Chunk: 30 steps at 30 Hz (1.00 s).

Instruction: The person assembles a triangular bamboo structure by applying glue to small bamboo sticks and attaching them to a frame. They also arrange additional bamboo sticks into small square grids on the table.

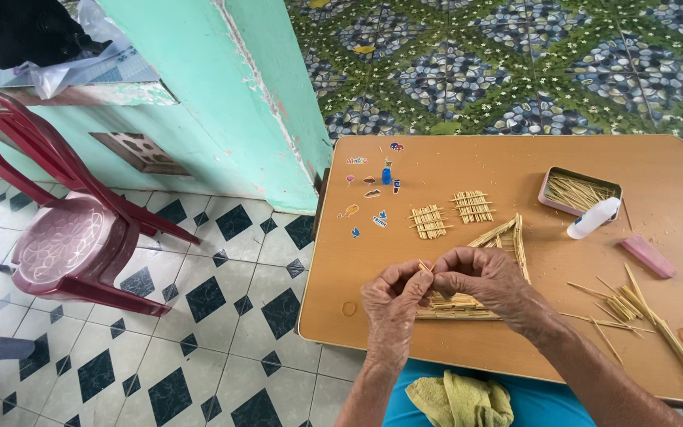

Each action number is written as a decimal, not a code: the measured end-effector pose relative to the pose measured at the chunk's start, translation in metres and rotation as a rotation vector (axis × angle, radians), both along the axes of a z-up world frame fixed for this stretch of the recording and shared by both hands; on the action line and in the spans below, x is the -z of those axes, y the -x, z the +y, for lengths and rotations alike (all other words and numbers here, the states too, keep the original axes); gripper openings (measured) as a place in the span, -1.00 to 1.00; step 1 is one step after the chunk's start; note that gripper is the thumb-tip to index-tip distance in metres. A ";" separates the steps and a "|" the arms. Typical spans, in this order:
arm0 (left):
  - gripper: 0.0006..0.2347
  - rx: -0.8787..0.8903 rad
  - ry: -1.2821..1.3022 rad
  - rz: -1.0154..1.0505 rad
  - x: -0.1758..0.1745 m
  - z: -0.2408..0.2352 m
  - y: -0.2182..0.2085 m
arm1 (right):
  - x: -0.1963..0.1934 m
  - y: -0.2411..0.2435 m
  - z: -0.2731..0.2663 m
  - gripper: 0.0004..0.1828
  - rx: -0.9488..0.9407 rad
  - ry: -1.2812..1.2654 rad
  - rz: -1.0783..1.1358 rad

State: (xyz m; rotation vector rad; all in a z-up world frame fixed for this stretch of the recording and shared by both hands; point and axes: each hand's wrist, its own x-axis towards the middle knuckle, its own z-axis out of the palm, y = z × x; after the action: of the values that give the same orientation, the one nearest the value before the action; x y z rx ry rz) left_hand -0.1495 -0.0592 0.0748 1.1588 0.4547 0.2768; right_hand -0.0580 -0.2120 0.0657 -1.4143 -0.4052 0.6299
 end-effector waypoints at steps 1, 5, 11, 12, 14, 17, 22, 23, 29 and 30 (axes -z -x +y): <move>-0.88 -0.001 -0.001 -0.001 -0.002 0.000 0.000 | -0.003 0.001 0.002 -0.86 -0.001 -0.001 -0.001; -0.90 -0.028 -0.029 -0.093 -0.008 0.001 0.000 | -0.014 0.007 0.006 -0.89 0.076 0.122 0.016; -0.92 -0.024 -0.096 -0.151 -0.008 0.004 -0.004 | -0.023 0.004 0.006 -0.87 0.051 0.201 0.009; -0.94 -0.013 -0.099 -0.169 -0.008 0.004 -0.006 | -0.031 0.003 0.007 -0.86 0.018 0.230 0.020; -0.91 -0.019 -0.127 -0.125 -0.006 0.009 -0.012 | -0.036 0.001 0.015 -0.81 0.040 0.226 0.054; -0.89 -0.017 -0.183 -0.117 -0.011 0.017 -0.017 | -0.050 -0.001 0.023 -0.76 0.040 0.217 0.062; -0.94 -0.003 -0.298 -0.143 -0.033 0.023 -0.020 | -0.051 -0.007 0.029 -0.76 0.018 0.206 -0.047; -0.95 -0.002 -0.349 -0.154 -0.033 0.024 -0.021 | -0.054 -0.007 0.029 -0.76 0.031 0.207 -0.066; -0.95 0.022 -0.538 -0.209 -0.029 0.032 -0.023 | -0.053 -0.003 0.031 -0.81 0.058 0.212 -0.077; -0.94 0.037 -0.567 -0.223 -0.028 0.032 -0.023 | -0.049 -0.003 0.029 -0.85 0.066 0.228 -0.082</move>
State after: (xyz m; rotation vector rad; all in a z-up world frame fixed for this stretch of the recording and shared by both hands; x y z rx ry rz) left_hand -0.1267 -0.0268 0.1031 1.6638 0.1561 0.5184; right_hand -0.0549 -0.1827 0.1152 -1.6689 -0.3583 0.5791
